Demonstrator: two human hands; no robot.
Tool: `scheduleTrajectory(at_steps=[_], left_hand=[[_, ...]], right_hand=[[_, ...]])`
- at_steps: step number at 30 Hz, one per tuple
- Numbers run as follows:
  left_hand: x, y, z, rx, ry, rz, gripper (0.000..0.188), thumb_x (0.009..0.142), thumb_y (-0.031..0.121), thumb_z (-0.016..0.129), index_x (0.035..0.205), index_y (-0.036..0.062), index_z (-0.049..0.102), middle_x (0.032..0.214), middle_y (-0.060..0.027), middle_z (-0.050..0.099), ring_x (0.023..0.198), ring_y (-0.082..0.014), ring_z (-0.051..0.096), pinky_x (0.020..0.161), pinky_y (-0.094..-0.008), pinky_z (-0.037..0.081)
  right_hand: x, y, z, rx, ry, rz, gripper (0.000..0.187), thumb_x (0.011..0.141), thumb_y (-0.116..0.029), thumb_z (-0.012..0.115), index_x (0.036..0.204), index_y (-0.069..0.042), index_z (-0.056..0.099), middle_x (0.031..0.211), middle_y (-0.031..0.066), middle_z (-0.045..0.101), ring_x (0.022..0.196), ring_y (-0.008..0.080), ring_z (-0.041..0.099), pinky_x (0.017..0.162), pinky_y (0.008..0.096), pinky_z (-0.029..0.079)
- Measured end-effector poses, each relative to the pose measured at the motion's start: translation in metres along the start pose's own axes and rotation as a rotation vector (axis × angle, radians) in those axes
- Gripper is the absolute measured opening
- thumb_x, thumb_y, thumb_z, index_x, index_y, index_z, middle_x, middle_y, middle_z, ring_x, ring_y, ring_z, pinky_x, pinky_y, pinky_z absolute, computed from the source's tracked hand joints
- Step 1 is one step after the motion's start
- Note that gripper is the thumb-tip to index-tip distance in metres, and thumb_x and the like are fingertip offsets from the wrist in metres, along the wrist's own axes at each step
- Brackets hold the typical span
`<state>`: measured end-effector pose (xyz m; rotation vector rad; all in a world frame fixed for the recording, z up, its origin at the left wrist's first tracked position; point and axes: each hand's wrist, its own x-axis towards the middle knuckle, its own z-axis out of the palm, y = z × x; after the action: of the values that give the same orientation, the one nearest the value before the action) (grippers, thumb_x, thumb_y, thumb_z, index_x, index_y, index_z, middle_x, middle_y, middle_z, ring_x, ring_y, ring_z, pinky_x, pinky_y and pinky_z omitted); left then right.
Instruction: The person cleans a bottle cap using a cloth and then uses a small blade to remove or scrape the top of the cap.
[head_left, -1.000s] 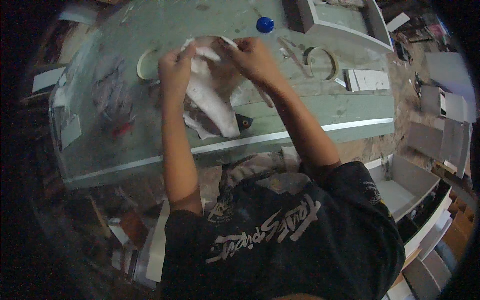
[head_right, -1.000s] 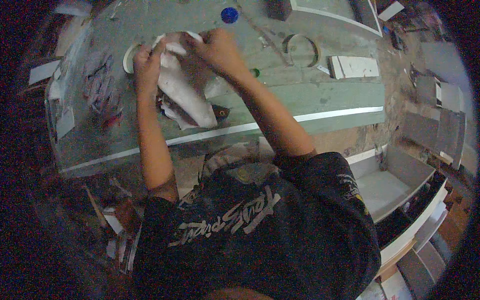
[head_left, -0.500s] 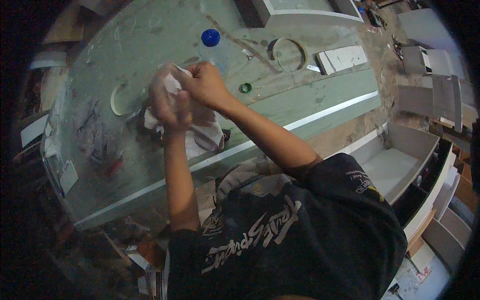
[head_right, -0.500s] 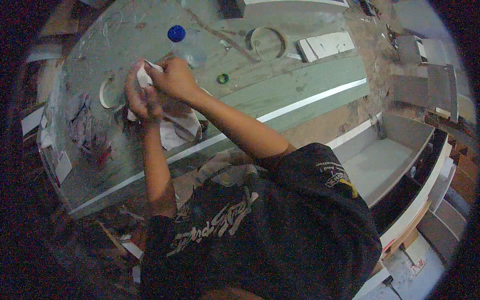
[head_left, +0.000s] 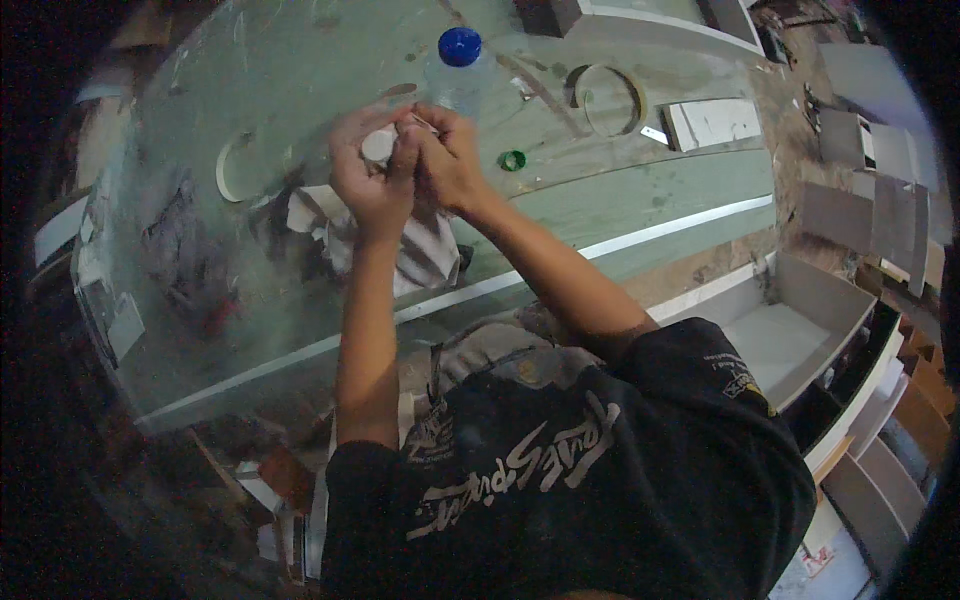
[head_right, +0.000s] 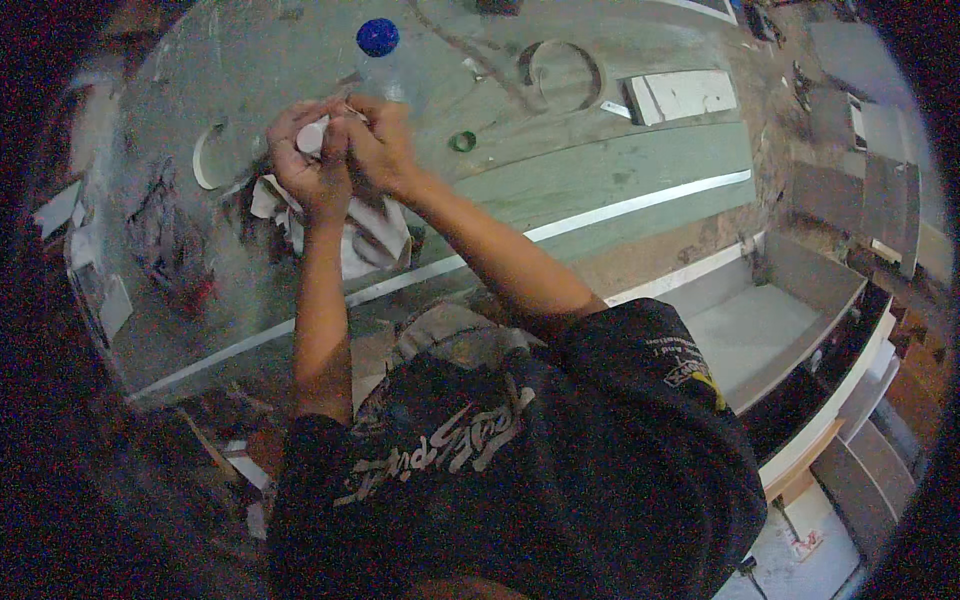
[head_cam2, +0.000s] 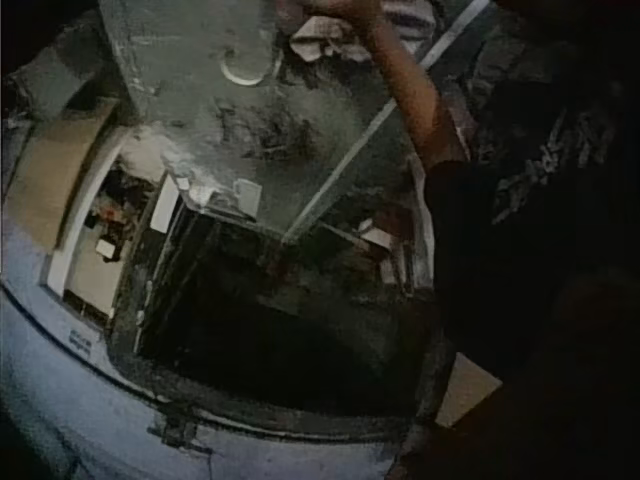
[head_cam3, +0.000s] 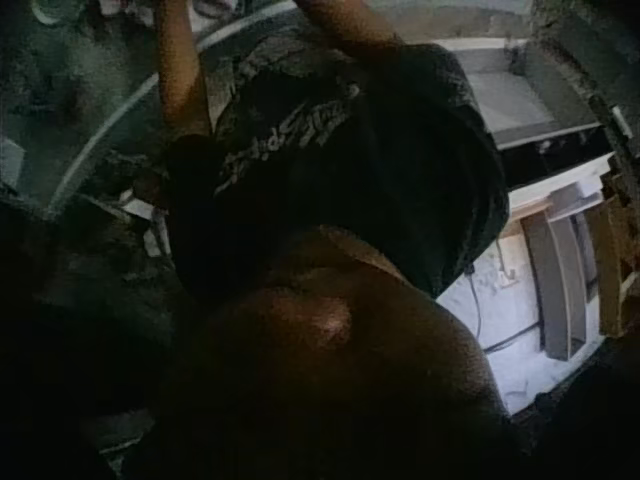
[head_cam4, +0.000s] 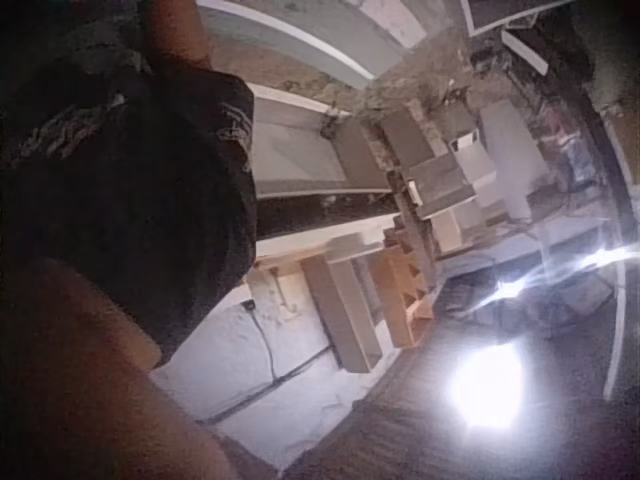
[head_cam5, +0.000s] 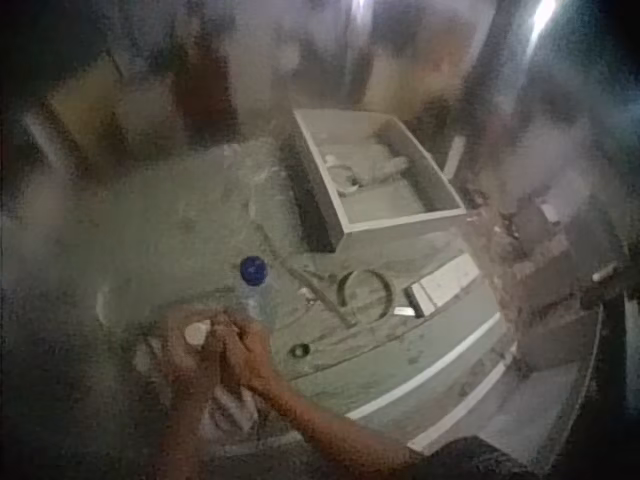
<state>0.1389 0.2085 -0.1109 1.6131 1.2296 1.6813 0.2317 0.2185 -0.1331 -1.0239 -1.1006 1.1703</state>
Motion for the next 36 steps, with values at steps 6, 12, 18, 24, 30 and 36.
scheduleTrajectory(at_steps=[6,12,18,24,30,36], left_hand=[[-0.009,-0.007,0.004,0.042,0.102,-0.033,0.033,0.084,0.014,0.075,0.107,-0.0004,0.057,0.096,-0.0111,0.068,0.087,-0.0181,0.065,0.085,-0.0328,0.05],[0.004,-0.019,-0.002,0.152,0.082,0.097,0.024,0.079,0.006,0.077,0.097,0.0007,0.062,0.093,-0.0083,0.068,0.084,-0.016,0.065,0.077,-0.0306,0.052],[-0.003,-0.012,0.0,-0.015,0.035,-0.11,0.02,0.076,0.003,0.079,0.091,0.002,0.065,0.092,-0.0074,0.067,0.085,-0.0151,0.064,0.077,-0.0305,0.051],[-0.005,-0.022,0.0,-0.058,0.064,-0.057,0.018,0.075,0.001,0.079,0.088,0.0035,0.066,0.091,-0.0079,0.068,0.087,-0.0176,0.065,0.082,-0.0318,0.051],[-0.003,-0.031,0.001,-0.058,0.043,0.008,0.021,0.073,0.002,0.08,0.088,0.0042,0.065,0.091,-0.0068,0.067,0.087,-0.0164,0.064,0.079,-0.0312,0.052],[-0.004,-0.032,0.002,-0.048,0.046,-0.026,0.019,0.074,0.0,0.078,0.087,0.004,0.065,0.091,-0.0075,0.068,0.089,-0.0191,0.066,0.082,-0.0324,0.052]], right_hand=[[-0.011,0.016,-0.018,-0.176,-0.086,-0.072,0.025,0.092,-0.019,0.051,0.078,0.002,0.054,0.069,0.0217,0.058,0.06,0.0334,0.058,0.055,0.0404,0.043],[-0.012,0.03,-0.01,-0.454,-0.018,-0.347,0.022,0.095,-0.021,0.05,0.084,-0.003,0.055,0.068,0.0187,0.054,0.061,0.041,0.055,0.052,0.0456,0.041],[-0.019,0.047,-0.018,-0.606,-0.019,-0.48,0.021,0.096,-0.023,0.049,0.087,-0.005,0.055,0.073,0.0169,0.054,0.06,0.0386,0.055,0.05,0.0467,0.041],[-0.019,0.056,-0.023,-0.691,-0.045,-0.481,0.021,0.094,-0.026,0.053,0.09,-0.005,0.056,0.077,0.0157,0.057,0.063,0.0387,0.057,0.051,0.0465,0.044],[-0.016,0.058,-0.029,-0.667,-0.114,-0.47,0.022,0.094,-0.028,0.053,0.094,-0.006,0.056,0.083,0.0168,0.059,0.068,0.0409,0.058,0.055,0.0492,0.047],[-0.018,0.041,-0.032,-0.744,-0.154,-0.384,0.024,0.095,-0.03,0.051,0.099,-0.007,0.056,0.087,0.0174,0.06,0.074,0.0405,0.06,0.059,0.0493,0.048]])
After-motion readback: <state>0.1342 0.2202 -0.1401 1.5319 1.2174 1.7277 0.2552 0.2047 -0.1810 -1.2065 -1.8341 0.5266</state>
